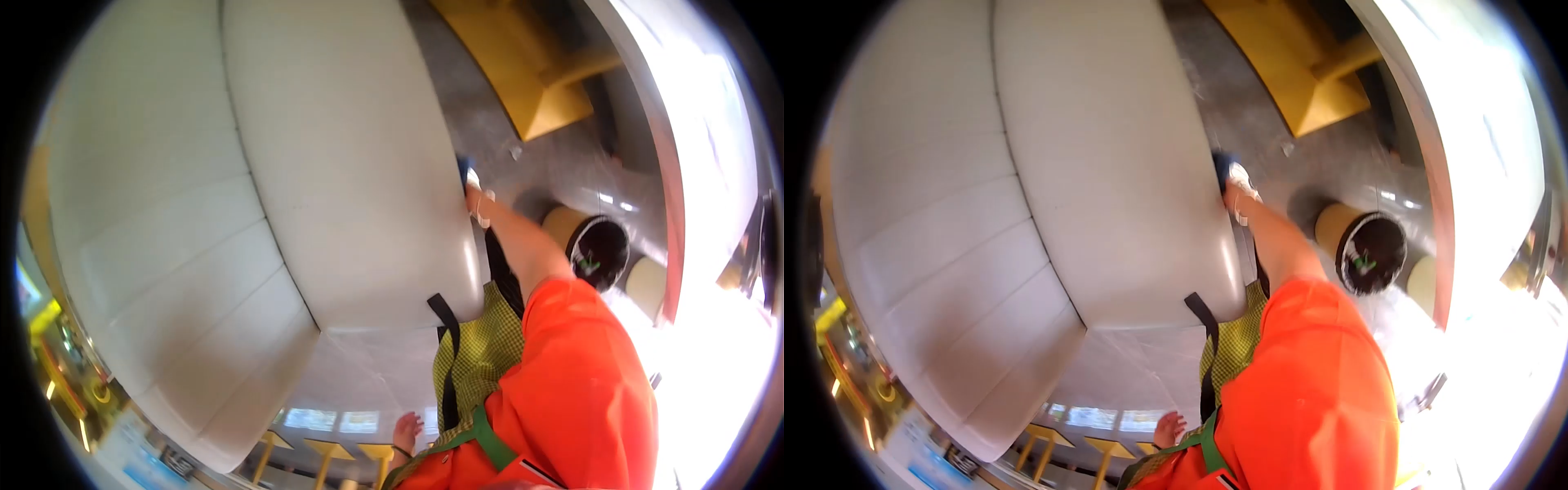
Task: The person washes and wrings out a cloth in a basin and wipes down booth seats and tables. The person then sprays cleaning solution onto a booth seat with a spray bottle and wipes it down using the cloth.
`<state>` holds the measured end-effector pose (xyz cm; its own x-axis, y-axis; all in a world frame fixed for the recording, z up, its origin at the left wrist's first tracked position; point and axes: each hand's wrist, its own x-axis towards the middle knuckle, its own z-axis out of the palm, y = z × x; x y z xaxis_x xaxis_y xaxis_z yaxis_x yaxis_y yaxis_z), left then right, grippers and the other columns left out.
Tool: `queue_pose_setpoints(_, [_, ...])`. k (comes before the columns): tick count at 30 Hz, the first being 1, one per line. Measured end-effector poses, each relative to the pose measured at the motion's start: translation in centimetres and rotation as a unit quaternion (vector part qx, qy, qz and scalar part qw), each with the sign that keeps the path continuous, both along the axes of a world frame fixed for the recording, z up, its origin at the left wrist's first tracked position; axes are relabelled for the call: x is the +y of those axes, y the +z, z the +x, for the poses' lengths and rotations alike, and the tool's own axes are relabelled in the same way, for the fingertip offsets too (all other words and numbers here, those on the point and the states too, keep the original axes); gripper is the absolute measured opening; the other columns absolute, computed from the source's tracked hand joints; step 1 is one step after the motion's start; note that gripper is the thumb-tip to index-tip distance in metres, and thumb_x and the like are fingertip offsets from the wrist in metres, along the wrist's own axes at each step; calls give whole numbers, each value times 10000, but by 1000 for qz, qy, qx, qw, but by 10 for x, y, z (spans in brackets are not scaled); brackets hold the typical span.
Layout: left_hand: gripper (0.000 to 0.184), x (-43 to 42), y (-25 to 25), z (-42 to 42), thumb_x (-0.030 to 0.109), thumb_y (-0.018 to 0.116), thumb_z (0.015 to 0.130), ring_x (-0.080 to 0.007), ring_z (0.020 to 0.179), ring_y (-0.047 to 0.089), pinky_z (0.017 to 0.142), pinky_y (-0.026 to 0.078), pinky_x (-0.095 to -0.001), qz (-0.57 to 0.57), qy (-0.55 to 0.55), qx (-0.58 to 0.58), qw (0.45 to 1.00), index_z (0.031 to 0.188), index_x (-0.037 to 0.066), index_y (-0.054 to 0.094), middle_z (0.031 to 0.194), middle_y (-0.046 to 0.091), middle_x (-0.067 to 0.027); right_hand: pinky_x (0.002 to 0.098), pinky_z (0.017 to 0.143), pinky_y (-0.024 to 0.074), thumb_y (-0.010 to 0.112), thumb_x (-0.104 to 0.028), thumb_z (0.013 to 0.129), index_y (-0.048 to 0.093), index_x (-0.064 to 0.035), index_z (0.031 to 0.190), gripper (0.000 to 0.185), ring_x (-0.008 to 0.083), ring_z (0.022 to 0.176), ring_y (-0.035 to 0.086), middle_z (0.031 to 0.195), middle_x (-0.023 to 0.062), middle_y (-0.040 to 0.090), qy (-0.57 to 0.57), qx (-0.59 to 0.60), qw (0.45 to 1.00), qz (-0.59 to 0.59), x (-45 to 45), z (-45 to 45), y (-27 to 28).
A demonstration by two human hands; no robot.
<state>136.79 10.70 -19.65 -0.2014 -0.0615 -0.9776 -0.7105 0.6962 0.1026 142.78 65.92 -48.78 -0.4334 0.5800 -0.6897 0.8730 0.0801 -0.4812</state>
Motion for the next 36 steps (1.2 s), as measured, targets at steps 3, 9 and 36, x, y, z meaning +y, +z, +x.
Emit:
queue_pose_setpoints(3, [322,-67,13,-13,227,534,864,-211,859,597,701,485,-315,-55,-86,-58,993,1151,99,464,1007,587,-81,384,868,405,588,-265,735,418,-31,1151,507,356,1011,535,1054,184,579,-4,-78,993,-93,-162,72,-82])
queue_pose_setpoints(9, [252,-85,23,-60,217,541,856,-204,816,597,713,479,-310,-73,49,-183,979,1080,113,495,997,588,-82,414,816,443,521,-111,714,407,10,1196,509,334,990,544,1055,212,560,-156,-50,944,-285,-276,106,-19])
queue_pose_setpoints(36, [348,131,-15,-65,257,534,873,-203,862,587,745,483,-313,18,-44,-25,999,1164,73,484,1007,590,-78,382,874,415,429,-61,789,438,-70,1226,437,320,1022,514,1143,175,517,-46,-37,993,-99,-31,-2,-108])
